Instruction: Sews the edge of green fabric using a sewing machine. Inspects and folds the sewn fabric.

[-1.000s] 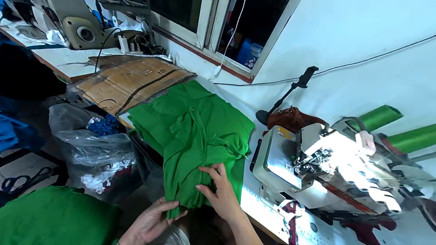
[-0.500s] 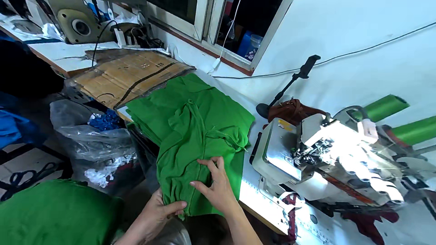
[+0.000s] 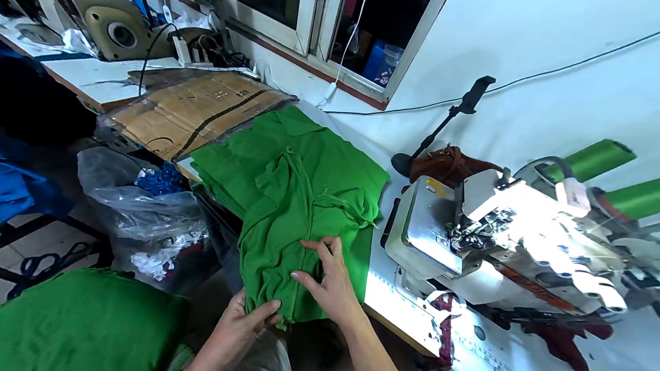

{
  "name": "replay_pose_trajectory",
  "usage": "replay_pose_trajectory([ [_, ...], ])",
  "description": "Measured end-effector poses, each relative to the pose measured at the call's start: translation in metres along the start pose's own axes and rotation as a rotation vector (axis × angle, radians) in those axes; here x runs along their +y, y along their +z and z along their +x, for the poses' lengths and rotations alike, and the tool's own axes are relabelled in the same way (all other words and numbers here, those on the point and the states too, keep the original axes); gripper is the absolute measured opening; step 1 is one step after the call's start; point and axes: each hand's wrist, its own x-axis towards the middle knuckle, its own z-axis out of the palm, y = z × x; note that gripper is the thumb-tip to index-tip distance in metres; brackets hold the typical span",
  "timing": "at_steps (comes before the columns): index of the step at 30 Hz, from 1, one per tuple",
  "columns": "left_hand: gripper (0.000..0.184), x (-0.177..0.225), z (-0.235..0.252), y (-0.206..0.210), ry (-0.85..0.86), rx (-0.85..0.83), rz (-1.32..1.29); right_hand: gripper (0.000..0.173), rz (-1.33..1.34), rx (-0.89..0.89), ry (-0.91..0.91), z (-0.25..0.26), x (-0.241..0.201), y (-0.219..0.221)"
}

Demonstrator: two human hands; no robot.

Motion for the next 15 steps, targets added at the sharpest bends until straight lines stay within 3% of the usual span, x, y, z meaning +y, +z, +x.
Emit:
replay_pose_trajectory([
  [3, 0.022, -0.001, 0.0, -0.008, 0.012, 0.029, -0.045, 0.043, -0.041, 0.022, -0.054, -0.001, 0.003, 0.002],
  [8, 0.027, -0.001, 0.004, -0.026, -0.004, 0.133, -0.136, 0.04, -0.027, 0.025, -0.095, -0.003, 0.008, 0.001],
  [15, 0.026, 0.002, -0.001, -0.039, 0.019, 0.149, -0.169, 0.039, -0.022, 0.016, -0.094, -0.002, 0.009, 0.001],
])
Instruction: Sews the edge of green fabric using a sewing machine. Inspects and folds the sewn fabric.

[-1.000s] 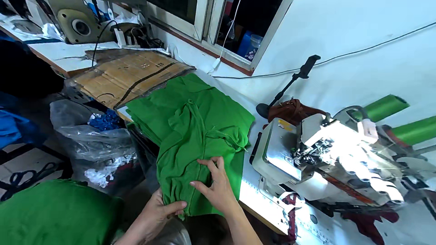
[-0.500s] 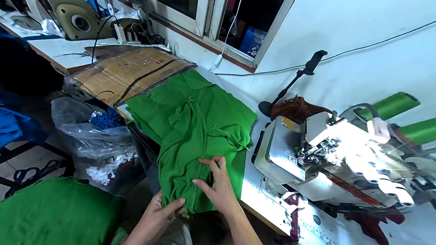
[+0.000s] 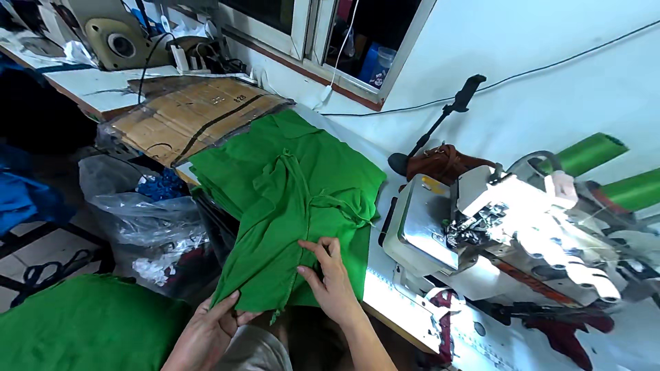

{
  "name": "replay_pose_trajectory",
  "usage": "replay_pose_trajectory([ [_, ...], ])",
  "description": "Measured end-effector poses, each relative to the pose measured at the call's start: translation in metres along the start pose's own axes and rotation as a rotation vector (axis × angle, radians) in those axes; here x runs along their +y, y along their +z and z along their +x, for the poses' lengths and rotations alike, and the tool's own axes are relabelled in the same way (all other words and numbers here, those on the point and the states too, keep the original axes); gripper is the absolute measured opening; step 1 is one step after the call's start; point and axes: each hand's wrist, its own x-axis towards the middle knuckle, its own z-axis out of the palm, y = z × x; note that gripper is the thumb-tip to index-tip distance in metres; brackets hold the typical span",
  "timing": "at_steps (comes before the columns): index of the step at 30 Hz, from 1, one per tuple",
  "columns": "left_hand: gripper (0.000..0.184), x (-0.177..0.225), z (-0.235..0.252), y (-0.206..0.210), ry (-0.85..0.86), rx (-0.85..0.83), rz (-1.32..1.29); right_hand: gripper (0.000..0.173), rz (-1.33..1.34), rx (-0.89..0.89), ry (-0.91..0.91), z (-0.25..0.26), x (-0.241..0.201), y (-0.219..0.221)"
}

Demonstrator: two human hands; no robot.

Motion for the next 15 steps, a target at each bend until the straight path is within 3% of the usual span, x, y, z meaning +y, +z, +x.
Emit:
replay_pose_trajectory([
  [10, 0.021, 0.014, 0.01, -0.009, 0.028, 0.076, 0.006, 0.041, -0.003, -0.014, -0.008, 0.0, 0.001, -0.002],
  [15, 0.02, 0.024, 0.0, -0.009, 0.269, 0.079, 0.217, 0.06, -0.094, -0.005, 0.055, -0.003, -0.027, -0.005],
])
